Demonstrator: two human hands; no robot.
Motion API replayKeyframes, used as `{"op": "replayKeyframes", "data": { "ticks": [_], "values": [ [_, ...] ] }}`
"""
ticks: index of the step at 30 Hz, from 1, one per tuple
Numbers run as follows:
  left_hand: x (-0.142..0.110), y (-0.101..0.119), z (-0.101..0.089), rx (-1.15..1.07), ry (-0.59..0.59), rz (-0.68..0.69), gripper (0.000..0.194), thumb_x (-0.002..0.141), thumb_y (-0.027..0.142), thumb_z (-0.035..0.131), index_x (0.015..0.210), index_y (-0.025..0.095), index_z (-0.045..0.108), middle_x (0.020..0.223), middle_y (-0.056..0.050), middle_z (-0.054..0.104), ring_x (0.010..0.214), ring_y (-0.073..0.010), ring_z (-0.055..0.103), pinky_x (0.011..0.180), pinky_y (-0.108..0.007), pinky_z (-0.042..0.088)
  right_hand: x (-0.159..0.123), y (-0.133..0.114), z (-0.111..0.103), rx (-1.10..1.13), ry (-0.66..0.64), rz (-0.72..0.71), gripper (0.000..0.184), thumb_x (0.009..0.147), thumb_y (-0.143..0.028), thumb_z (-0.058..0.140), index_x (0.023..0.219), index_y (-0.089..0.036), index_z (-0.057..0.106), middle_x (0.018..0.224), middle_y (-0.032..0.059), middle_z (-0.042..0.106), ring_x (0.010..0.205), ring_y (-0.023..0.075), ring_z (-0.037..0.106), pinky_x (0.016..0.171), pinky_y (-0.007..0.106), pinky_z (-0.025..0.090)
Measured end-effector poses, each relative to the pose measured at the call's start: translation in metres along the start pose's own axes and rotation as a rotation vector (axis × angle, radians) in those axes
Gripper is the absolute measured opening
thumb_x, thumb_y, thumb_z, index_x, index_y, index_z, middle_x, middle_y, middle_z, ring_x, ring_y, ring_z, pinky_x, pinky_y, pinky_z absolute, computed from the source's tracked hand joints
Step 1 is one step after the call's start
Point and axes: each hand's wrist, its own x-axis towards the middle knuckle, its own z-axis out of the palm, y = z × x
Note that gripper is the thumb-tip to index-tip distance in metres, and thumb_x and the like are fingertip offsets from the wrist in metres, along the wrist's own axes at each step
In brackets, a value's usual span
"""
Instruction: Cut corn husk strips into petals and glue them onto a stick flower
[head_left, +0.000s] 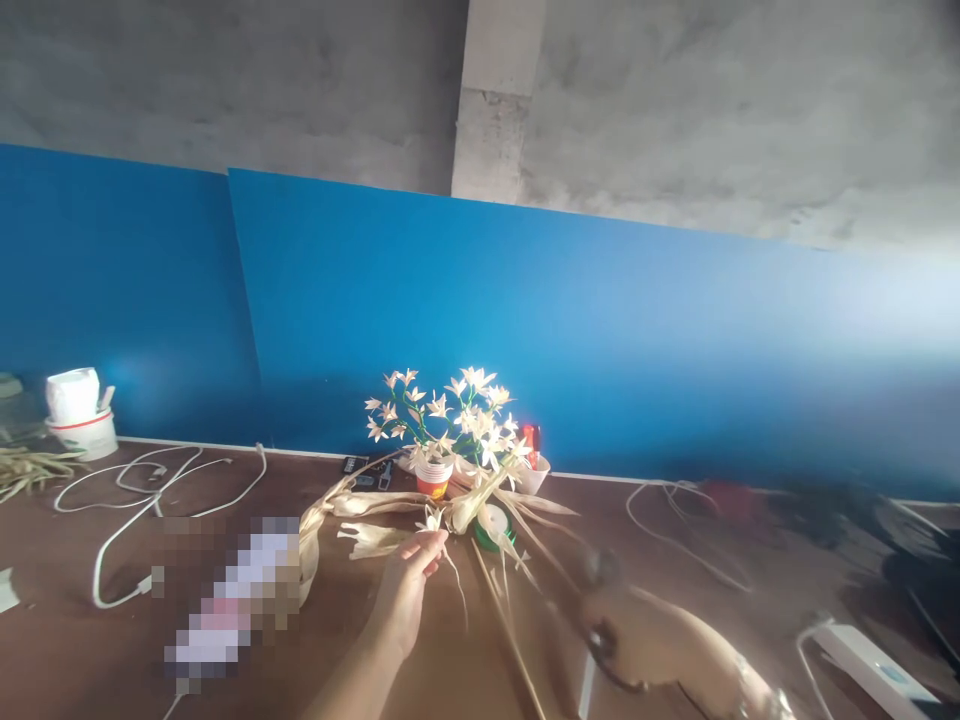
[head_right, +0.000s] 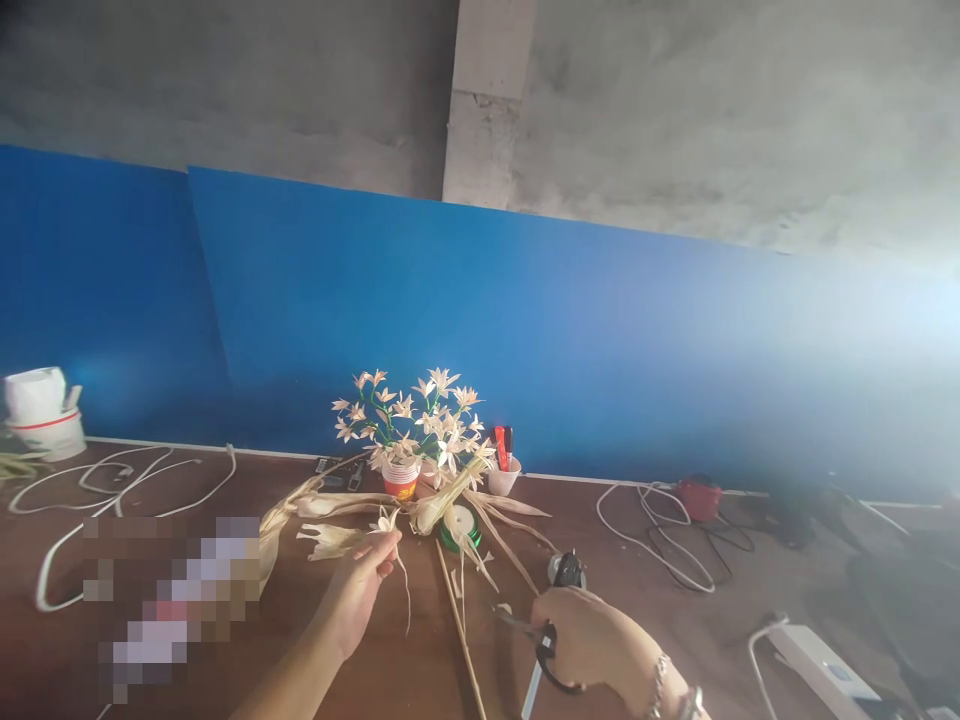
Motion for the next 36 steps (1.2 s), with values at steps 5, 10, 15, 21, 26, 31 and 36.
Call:
{"op": "replayKeyframes", "data": {
  "ticks": [5, 10, 15, 21, 26, 31, 36],
  "values": [
    [-0.009, 0.010, 0.006, 0.094, -0.096, -0.012, 0.023, 0.057, 0.042, 0.078, 0.059, 0.021, 0.068, 0.067, 0.000, 0.059, 0.079, -0.0194, 0.049, 0.081, -0.033, 0.035, -0.011, -0.005, -0.025, 0.152, -0.122, -0.074, 0.030, 0.057, -0.024, 0.073, 0.087, -0.023, 0.073, 0.076, 0.0003, 0.068, 0.063, 0.0151, 0.058, 0.052, 0.023, 0.038],
    [-0.017, 0.014, 0.010, 0.224, -0.162, -0.008, 0.022, 0.059, 0.041, 0.076, 0.055, 0.022, 0.066, 0.069, 0.000, 0.062, 0.085, -0.0224, 0.052, 0.087, -0.036, 0.035, 0.011, -0.026, -0.023, 0.329, -0.026, -0.381, 0.025, 0.066, -0.026, 0.070, 0.090, -0.022, 0.074, 0.078, -0.0018, 0.069, 0.068, 0.0123, 0.056, 0.064, 0.020, 0.043],
    [-0.021, 0.020, 0.012, 0.294, -0.268, 0.030, 0.026, 0.065, 0.043, 0.071, 0.054, 0.022, 0.060, 0.069, 0.000, 0.061, 0.078, -0.0210, 0.051, 0.080, -0.035, 0.037, 0.026, -0.048, -0.013, 0.325, 0.036, -0.428, 0.022, 0.065, -0.022, 0.070, 0.086, -0.024, 0.075, 0.073, -0.0031, 0.069, 0.067, 0.0124, 0.055, 0.064, 0.021, 0.042],
    [-0.022, 0.020, 0.014, 0.328, -0.267, 0.041, 0.028, 0.064, 0.043, 0.074, 0.052, 0.021, 0.062, 0.066, 0.000, 0.060, 0.073, -0.0199, 0.054, 0.073, -0.032, 0.040, 0.029, -0.057, -0.011, 0.276, 0.042, -0.413, 0.022, 0.066, -0.020, 0.067, 0.086, -0.025, 0.076, 0.072, -0.0033, 0.070, 0.062, 0.0104, 0.053, 0.059, 0.019, 0.039],
    [-0.017, 0.012, 0.011, 0.282, -0.249, 0.036, 0.029, 0.064, 0.045, 0.074, 0.053, 0.020, 0.064, 0.068, -0.002, 0.063, 0.078, -0.0224, 0.057, 0.073, -0.032, 0.042, 0.025, -0.060, -0.010, 0.243, 0.047, -0.417, 0.020, 0.067, -0.022, 0.064, 0.083, -0.023, 0.075, 0.069, -0.0023, 0.069, 0.058, 0.0103, 0.052, 0.053, 0.019, 0.037],
    [-0.003, 0.002, 0.004, 0.343, -0.134, 0.081, 0.028, 0.068, 0.045, 0.070, 0.055, 0.022, 0.064, 0.070, -0.001, 0.064, 0.077, -0.0218, 0.058, 0.078, -0.034, 0.043, 0.023, -0.046, -0.002, 0.112, 0.176, -0.307, 0.019, 0.066, -0.016, 0.055, 0.073, -0.023, 0.072, 0.068, -0.0014, 0.068, 0.061, 0.0125, 0.054, 0.053, 0.021, 0.033],
    [0.002, -0.004, 0.000, 0.533, 0.037, 0.599, 0.017, 0.069, 0.034, 0.070, 0.057, 0.022, 0.068, 0.104, -0.009, 0.065, 0.102, -0.0297, 0.056, 0.089, -0.043, 0.044, 0.036, -0.027, 0.038, 0.096, 0.342, -0.097, 0.025, 0.067, -0.015, 0.050, 0.086, -0.019, 0.065, 0.078, 0.0041, 0.069, 0.066, 0.0176, 0.059, 0.056, 0.025, 0.034]
  ]
}}
